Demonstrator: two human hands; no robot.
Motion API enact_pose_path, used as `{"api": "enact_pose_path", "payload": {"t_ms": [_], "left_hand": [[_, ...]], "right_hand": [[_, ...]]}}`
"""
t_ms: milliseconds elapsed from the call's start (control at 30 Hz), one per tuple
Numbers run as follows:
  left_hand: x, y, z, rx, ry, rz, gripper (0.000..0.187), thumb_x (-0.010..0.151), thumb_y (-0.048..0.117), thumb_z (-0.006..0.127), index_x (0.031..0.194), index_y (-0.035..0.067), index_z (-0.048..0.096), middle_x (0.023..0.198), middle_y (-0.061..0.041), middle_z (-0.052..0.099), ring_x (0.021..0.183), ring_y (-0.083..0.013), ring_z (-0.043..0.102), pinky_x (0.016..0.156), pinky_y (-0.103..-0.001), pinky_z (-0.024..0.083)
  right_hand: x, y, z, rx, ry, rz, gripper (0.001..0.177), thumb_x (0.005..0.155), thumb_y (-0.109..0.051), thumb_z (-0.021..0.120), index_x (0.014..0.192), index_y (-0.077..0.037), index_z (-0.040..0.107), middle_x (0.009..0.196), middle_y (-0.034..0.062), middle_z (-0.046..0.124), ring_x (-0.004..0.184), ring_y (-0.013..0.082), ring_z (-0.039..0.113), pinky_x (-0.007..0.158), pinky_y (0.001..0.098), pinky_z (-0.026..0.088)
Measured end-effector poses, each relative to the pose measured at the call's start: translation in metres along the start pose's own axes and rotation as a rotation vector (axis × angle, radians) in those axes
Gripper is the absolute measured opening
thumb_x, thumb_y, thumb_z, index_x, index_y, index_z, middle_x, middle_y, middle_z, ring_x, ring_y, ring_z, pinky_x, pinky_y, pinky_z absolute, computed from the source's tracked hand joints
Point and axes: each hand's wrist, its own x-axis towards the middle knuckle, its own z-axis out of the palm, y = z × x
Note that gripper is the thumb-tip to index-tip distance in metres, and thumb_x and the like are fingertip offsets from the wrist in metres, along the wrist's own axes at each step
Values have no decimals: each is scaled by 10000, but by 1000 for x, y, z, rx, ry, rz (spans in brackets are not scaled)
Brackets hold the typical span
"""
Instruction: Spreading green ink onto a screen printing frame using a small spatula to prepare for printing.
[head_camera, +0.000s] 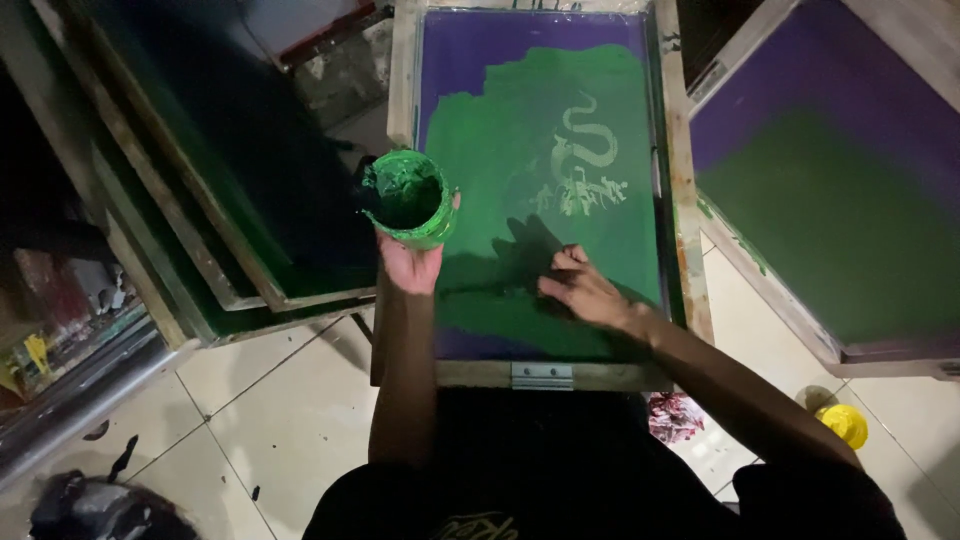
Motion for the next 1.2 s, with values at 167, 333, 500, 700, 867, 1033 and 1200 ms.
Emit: {"api": "enact_pose_path", "payload": {"t_ms": [167,333,500,700,867,1033,1200], "left_hand": [[2,1,0,1,-2,3,508,988,480,544,1372,156,613,1470,-121,520,1434,-338,429,1257,-635,228],[0,-1,3,-4,2,7,504,989,473,545,1375,155,609,1475,-122,513,1437,-341,423,1258,-639,222],[3,-3,5,-10,41,-2,502,990,467,546,1378,155,606,1479,-123,508,1440,-342,418,1259,-642,217],[-3,-9,6,-11,49,-43,499,992,460,548,1382,154,602,1484,-125,502,1444,-345,412,1260,-646,211],[-3,-12,5,-18,46,-57,496,993,454,549,1385,153,599,1488,-126,497,1447,-347,407,1261,-649,206],[-7,-16,4,-25,45,-64,494,995,447,550,1388,153,595,1493,-127,491,1451,-349,401,1263,-653,200],[-10,-18,1,-30,42,-65,492,996,441,551,1391,152,592,1497,-128,486,1453,-351,396,1264,-656,196]], "right_hand": [[7,-22,-55,-101,-149,-106,172,960,-177,640,807,-166,565,719,-3,407,757,292,474,748,428,392],[-18,-27,-104,194,-118,401,82,853,7,650,902,-54,677,604,157,595,594,378,586,690,477,479],[-34,-89,-177,10,-426,767,376,684,-218,696,1046,-119,675,782,162,649,751,343,599,728,471,496],[-96,-90,-201,-379,-536,764,271,830,-239,713,1099,-276,709,897,52,674,877,248,629,796,413,520],[-102,-101,-215,-442,-631,1079,179,936,-266,670,1096,-300,742,1008,14,697,838,150,698,803,311,643],[-138,-87,-209,-458,-569,987,281,817,-198,793,1083,-251,720,1054,14,701,874,168,717,821,294,608],[-113,-95,-195,-425,-404,523,46,849,-237,683,836,-243,727,647,-14,643,741,212,574,755,423,429]]}}
